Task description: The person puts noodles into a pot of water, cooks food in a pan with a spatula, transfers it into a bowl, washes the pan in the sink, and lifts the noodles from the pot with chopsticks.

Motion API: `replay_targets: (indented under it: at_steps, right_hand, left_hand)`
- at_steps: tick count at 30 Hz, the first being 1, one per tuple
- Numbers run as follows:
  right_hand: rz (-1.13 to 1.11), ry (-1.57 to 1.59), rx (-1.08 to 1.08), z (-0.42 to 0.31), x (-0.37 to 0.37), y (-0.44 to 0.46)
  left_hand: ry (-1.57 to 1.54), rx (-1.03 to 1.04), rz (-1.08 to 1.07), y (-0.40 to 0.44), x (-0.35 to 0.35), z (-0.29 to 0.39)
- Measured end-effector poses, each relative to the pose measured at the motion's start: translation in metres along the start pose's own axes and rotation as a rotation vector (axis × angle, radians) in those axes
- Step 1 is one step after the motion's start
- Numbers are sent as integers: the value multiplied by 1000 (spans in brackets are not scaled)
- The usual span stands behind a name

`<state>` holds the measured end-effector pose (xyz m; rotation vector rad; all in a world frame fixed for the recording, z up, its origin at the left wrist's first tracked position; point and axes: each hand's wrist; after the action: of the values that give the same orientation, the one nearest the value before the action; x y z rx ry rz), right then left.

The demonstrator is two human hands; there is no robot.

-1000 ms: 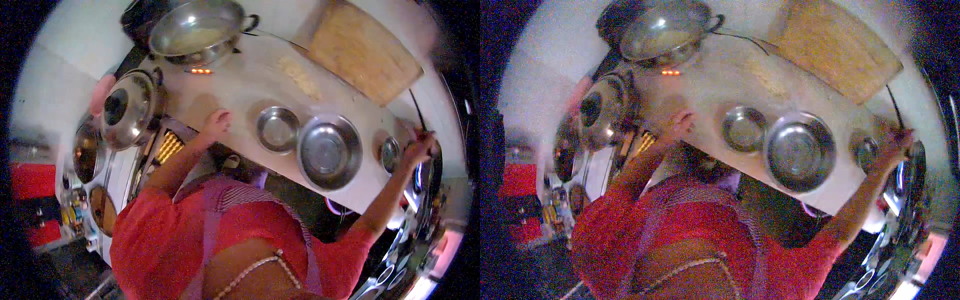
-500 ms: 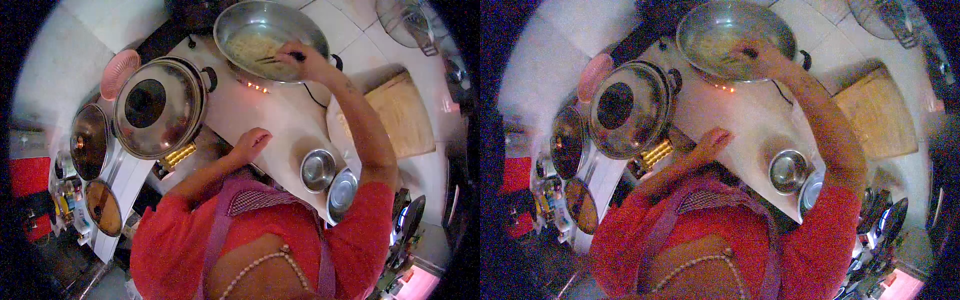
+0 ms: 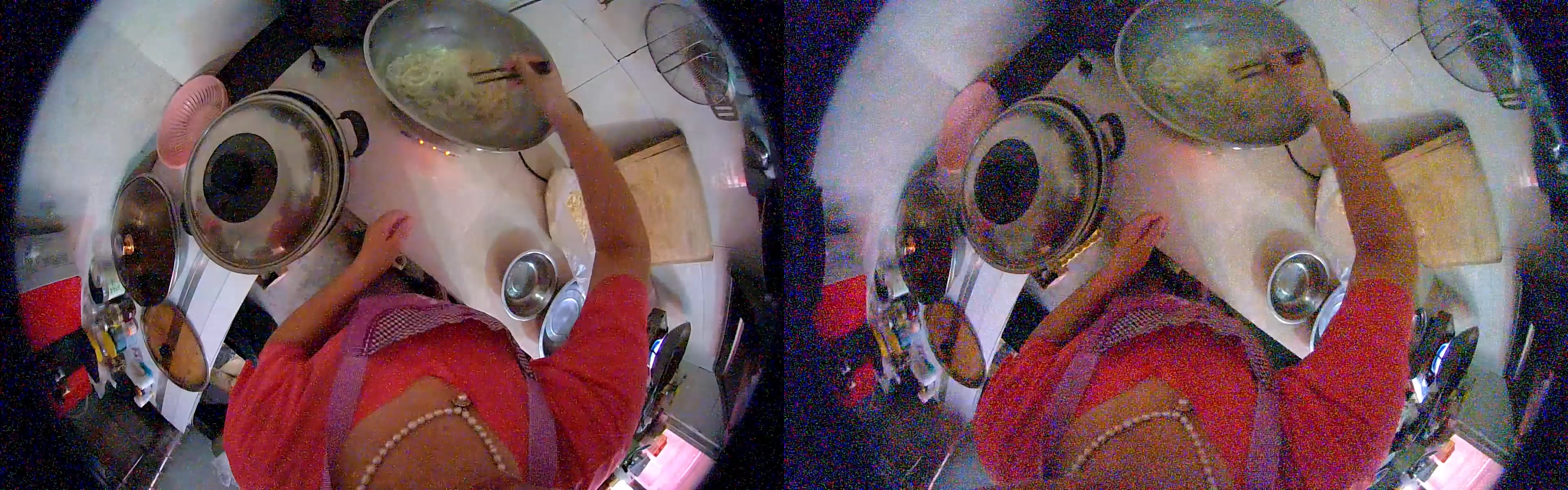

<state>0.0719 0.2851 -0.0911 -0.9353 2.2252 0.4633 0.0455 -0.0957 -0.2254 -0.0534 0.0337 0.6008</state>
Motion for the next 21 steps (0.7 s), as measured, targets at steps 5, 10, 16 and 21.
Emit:
replay_targets:
  at_steps: [5, 10, 16, 21]
  right_hand:
    - [-174, 37, 81, -24, -34, -24]
    - [59, 11, -73, 3, 13, 11]
    - [-262, -199, -353, -25, -7, -8]
    - [-109, -5, -39, -12, 10, 17]
  left_hand:
    - [-46, -72, -3, 7, 7, 12]
    - [-31, -34, -10, 9, 10, 4]
    - [-49, -68, -111, 17, 3, 16]
    - [-135, -148, -32, 5, 1, 7]
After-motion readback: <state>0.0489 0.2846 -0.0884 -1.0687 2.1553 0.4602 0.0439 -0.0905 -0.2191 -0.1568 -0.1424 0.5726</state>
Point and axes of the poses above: each hand's wrist, its own y-axis towards the middle knuckle, its own x-axis out of the palm, z = x × y, and after that the axes turned 11 degrees about -y, right-handed
